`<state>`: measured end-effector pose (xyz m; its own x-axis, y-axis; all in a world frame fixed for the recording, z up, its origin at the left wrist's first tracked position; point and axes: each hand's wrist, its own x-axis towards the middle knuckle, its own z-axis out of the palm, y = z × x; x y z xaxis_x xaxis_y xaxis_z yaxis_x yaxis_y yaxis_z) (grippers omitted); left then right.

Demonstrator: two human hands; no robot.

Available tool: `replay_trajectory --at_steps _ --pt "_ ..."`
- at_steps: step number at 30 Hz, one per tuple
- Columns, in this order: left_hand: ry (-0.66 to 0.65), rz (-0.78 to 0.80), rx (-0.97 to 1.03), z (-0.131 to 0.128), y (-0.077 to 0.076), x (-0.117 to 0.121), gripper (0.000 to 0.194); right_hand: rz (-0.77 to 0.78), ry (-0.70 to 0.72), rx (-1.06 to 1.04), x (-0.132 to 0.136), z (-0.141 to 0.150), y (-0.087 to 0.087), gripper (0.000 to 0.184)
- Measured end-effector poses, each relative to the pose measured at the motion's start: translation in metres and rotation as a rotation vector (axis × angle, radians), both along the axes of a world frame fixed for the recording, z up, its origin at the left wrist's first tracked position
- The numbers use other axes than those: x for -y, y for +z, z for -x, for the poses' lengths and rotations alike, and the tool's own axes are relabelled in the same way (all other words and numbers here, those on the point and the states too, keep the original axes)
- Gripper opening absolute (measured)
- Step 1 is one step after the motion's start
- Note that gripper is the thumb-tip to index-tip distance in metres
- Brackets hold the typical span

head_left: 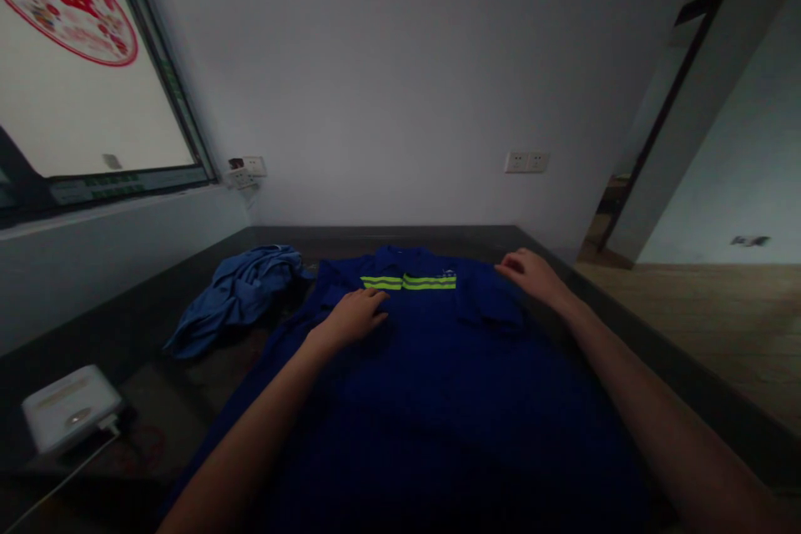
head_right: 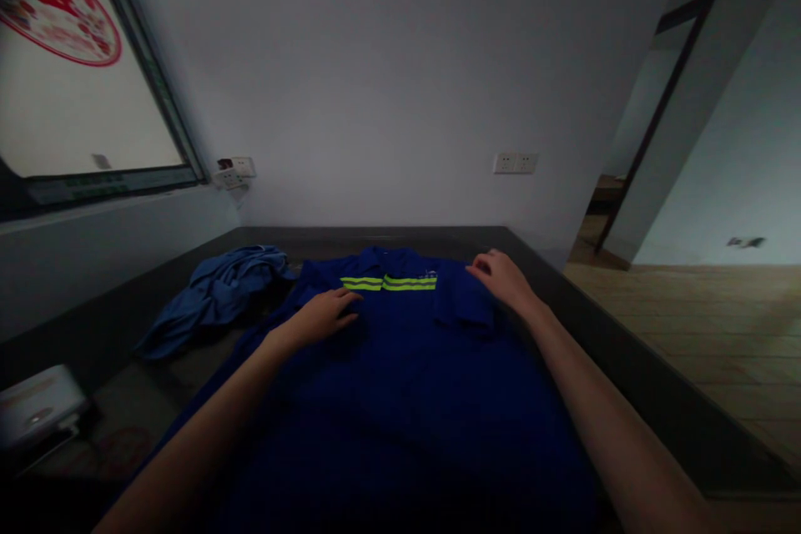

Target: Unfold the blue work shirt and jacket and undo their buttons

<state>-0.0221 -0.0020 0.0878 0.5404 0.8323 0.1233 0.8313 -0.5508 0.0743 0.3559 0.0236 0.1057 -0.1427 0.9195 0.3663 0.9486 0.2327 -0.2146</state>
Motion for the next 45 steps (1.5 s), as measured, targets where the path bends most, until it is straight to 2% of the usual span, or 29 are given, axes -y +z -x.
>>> replay_trajectory --at_steps 2,4,6,9,14,16,18,21,26,30,32,36,39,42,45 --pt "0.001 -0.043 0.0 -0.011 0.009 0.035 0.036 -0.064 0.083 0.044 -0.02 0.019 -0.007 0.025" --pt "0.037 -0.033 -0.007 -0.021 0.007 0.073 0.037 -0.044 0.182 0.13 -0.039 0.044 -0.023 0.03" --pt "0.082 0.064 -0.022 -0.024 -0.006 0.108 0.041 0.021 0.24 0.22 -0.057 0.071 -0.041 0.045" --pt "0.062 0.21 0.004 -0.012 -0.037 0.144 0.054 0.089 0.286 0.328 -0.08 0.109 -0.062 0.066" --pt "-0.002 0.269 0.102 0.015 -0.09 0.162 0.077 0.198 0.306 0.37 -0.101 0.157 -0.077 0.071" --pt "0.006 0.314 0.069 0.012 -0.106 0.162 0.091 0.274 0.277 0.359 -0.105 0.169 -0.08 0.066" --pt "0.043 0.324 0.033 0.003 -0.116 0.16 0.099 0.319 0.241 0.346 -0.108 0.176 -0.082 0.06" --pt "0.037 0.271 0.044 -0.004 -0.114 0.151 0.095 0.325 0.198 0.339 -0.11 0.177 -0.082 0.057" --pt "-0.087 0.248 0.072 0.017 -0.087 0.12 0.077 0.359 0.07 0.384 -0.108 0.152 -0.077 0.053" --pt "-0.242 0.272 0.043 0.048 -0.077 0.068 0.077 0.401 -0.05 0.443 -0.095 0.112 -0.075 0.048" --pt "-0.258 0.263 0.013 0.063 -0.075 0.035 0.076 0.421 -0.103 0.461 -0.086 0.09 -0.075 0.045" --pt "-0.188 0.174 0.005 0.087 -0.069 -0.033 0.069 0.444 -0.174 0.467 -0.072 0.059 -0.075 0.038" --pt "-0.016 0.145 -0.015 0.097 -0.062 -0.071 0.062 0.449 -0.198 0.45 -0.066 0.047 -0.076 0.035" --pt "0.234 0.021 -0.057 0.093 -0.053 -0.088 0.057 0.453 -0.191 0.411 -0.065 0.036 -0.075 0.037" --pt "0.368 -0.172 -0.026 0.07 -0.046 -0.077 0.056 0.453 -0.166 0.364 -0.065 0.02 -0.075 0.05"
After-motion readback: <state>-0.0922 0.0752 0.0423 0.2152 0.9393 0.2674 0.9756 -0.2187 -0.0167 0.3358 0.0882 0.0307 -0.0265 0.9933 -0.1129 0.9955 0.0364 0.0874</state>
